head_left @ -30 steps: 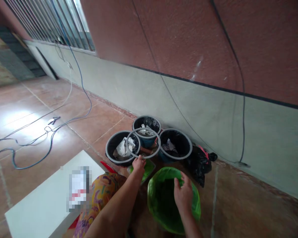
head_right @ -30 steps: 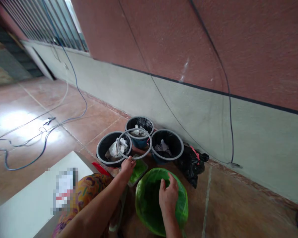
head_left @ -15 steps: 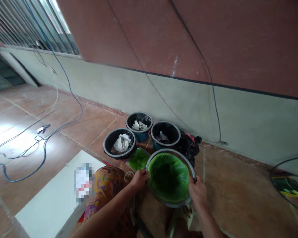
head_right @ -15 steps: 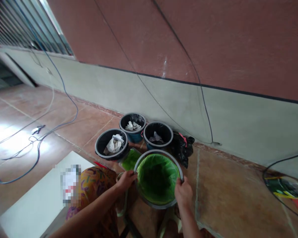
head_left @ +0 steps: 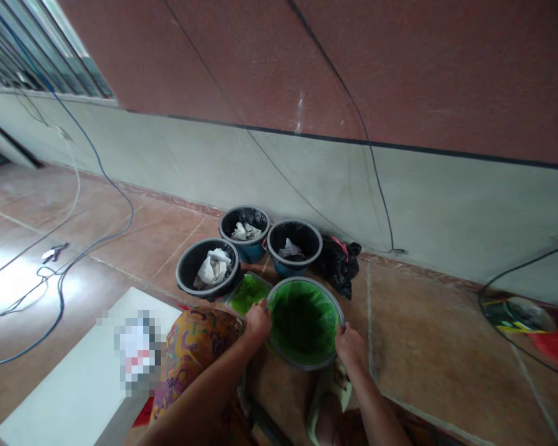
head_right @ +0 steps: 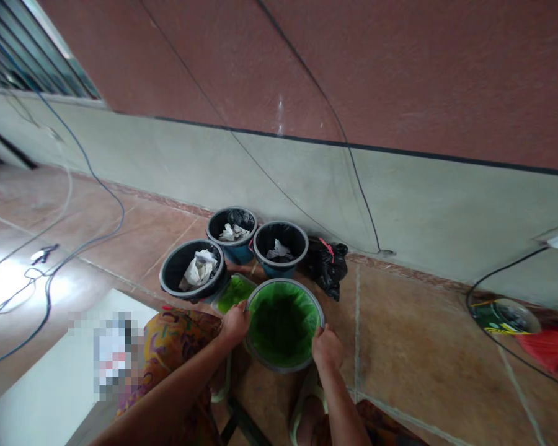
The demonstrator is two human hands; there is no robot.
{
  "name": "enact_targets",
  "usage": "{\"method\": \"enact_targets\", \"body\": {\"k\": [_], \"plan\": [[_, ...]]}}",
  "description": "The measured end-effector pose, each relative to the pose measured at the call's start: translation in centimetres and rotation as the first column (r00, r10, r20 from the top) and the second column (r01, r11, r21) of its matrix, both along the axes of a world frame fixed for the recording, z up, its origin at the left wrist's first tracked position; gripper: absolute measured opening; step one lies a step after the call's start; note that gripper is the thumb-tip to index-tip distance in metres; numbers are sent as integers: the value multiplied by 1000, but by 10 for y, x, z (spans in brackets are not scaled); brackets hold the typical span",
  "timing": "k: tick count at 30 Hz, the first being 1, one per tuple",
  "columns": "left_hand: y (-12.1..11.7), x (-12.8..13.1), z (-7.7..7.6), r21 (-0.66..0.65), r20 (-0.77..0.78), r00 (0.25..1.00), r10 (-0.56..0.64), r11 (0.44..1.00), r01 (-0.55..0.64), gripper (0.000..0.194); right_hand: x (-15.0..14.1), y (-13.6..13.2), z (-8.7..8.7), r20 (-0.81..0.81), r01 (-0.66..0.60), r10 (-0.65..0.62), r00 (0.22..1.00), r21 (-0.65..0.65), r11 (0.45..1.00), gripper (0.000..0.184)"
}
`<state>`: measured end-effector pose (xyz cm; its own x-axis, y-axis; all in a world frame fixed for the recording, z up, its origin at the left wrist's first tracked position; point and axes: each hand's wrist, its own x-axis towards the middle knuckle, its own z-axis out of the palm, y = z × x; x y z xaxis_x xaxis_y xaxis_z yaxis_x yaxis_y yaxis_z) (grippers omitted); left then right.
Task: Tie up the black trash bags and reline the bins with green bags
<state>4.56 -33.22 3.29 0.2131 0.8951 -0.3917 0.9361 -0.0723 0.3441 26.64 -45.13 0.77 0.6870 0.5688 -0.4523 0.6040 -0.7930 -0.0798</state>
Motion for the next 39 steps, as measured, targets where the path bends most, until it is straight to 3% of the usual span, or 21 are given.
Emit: {"method": "enact_targets", "body": {"k": [5, 10, 18, 24, 30, 33, 36, 39], "plan": [[7, 7, -17, -30, -27, 1000, 15, 999, -16, 33, 0, 3, -12, 30, -15, 15, 999, 1, 1000, 44], [-1, 3, -34, 25, 102, 988, 118, 992, -121, 32, 1, 2, -22, 64, -31, 30, 997, 20, 999, 44], [-4, 5, -37, -18, 171, 963, 207, 978, -207, 32, 1, 3, -27, 88, -77, 74, 993, 32, 997, 46], [-5, 4, -43, 1, 89, 986, 139, 990, -139, 37, -1, 3, -34, 96, -91, 87, 992, 30, 995, 46], [-3, 4, -37, -22, 87, 979, 184, 983, -183, 44, -1, 3, -28, 51, -41, 39, 998, 41, 998, 47], [6, 20, -26, 36, 18, 995, 101, 994, -101, 59, -3, 23, -15, 177, -63, 34, 984, 164, 984, 54], [21, 48, -17, 115, 47, 991, -126, 986, 120, 68, -10, 57, -4, 229, -271, 211, 950, 273, 923, 58], [34, 74, -17, 87, 54, 926, -374, 926, 368, 75, -18, 88, -6, 183, -419, 382, 906, 256, 871, 58]]}}
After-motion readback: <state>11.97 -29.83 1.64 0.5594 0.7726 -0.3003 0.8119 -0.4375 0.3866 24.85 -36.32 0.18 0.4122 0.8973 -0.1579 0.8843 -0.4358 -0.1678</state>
